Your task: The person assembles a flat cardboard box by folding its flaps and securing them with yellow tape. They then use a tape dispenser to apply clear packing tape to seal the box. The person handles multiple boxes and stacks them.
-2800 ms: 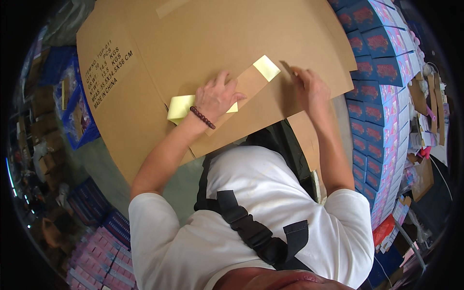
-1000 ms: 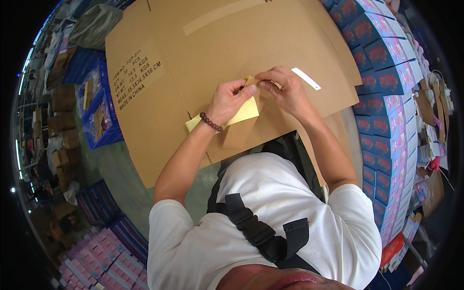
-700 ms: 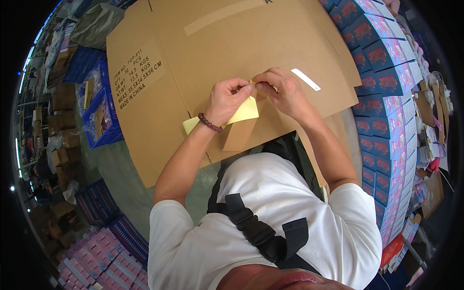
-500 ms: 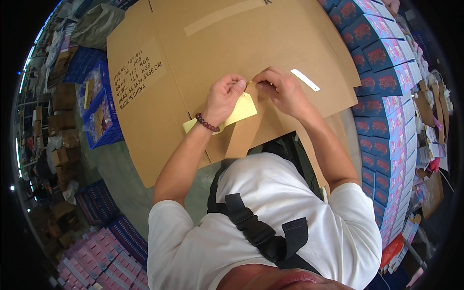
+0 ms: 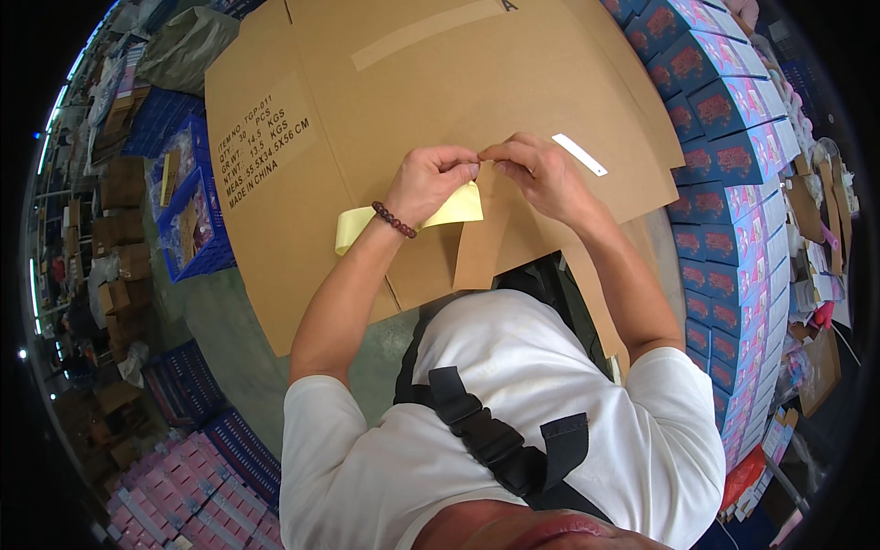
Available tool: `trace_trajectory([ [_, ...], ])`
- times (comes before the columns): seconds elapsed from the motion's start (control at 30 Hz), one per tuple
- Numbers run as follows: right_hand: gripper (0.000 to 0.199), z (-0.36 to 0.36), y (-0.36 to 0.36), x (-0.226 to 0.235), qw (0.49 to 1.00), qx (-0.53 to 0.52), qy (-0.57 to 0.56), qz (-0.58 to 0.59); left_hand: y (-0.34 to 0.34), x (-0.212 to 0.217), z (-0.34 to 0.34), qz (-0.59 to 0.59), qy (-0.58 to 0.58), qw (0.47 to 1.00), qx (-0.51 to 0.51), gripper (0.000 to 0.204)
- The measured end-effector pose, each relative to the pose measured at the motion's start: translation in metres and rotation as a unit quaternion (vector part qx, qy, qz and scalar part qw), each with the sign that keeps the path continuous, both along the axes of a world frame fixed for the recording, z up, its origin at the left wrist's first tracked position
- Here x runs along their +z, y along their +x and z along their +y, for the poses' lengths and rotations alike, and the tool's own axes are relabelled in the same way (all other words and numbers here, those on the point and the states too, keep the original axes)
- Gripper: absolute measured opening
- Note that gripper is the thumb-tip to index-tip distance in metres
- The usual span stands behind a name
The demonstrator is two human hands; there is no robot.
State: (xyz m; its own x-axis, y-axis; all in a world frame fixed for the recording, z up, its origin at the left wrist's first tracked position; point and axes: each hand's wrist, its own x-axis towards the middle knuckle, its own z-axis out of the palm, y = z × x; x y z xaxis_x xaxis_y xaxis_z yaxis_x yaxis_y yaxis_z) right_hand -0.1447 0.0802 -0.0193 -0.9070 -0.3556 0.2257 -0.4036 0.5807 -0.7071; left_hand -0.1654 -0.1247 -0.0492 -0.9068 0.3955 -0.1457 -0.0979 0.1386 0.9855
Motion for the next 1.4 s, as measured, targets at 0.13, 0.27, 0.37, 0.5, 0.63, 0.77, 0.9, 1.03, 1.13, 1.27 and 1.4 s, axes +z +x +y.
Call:
trace_trajectory([
  [0.13,0.021,0.001,0.002,-0.001,0.998,0.0,0.041,0.057,-0.001,0.001,0.002,0.026,-0.022,0.999,0.004,0.016],
  [0.27,0.017,0.0,0.003,-0.003,0.988,-0.006,0.061,0.139,-0.002,0.006,0.003,0.035,-0.046,0.998,0.007,0.016],
  [0.37,0.016,0.001,0.002,-0.005,0.979,0.004,0.072,0.19,-0.003,0.01,0.001,0.005,-0.074,0.997,-0.004,0.014],
  [0.5,0.013,0.001,0.002,-0.007,0.977,0.004,0.06,0.203,-0.004,0.007,0.001,0.006,-0.05,0.999,-0.004,0.014],
  [0.63,0.016,0.004,0.0,-0.005,0.964,0.03,0.072,0.255,-0.008,-0.005,-0.001,-0.005,-0.011,1.0,0.007,0.013],
  [0.77,0.019,0.014,0.001,0.002,0.941,0.045,0.045,0.331,-0.016,-0.017,-0.012,-0.021,0.008,1.0,0.002,0.011],
  [0.9,0.02,0.029,0.007,0.012,0.936,0.037,0.038,0.347,-0.018,-0.03,-0.021,-0.015,-0.018,1.0,0.005,0.01],
  [1.03,0.02,0.043,0.009,0.024,0.937,0.0,0.044,0.348,-0.021,-0.044,-0.03,-0.028,-0.028,0.999,0.023,0.009],
  [1.13,0.02,0.048,0.009,0.032,0.928,-0.033,0.043,0.368,-0.025,-0.054,-0.035,-0.03,-0.043,0.998,0.025,0.011],
  [1.27,0.018,0.045,0.007,0.039,0.949,-0.045,0.044,0.308,-0.028,-0.059,-0.036,-0.013,-0.065,0.997,0.033,0.014],
  [1.4,0.01,0.03,-0.004,0.04,0.973,-0.054,0.048,0.219,-0.024,-0.043,-0.032,0.034,-0.114,0.99,0.069,0.023],
])
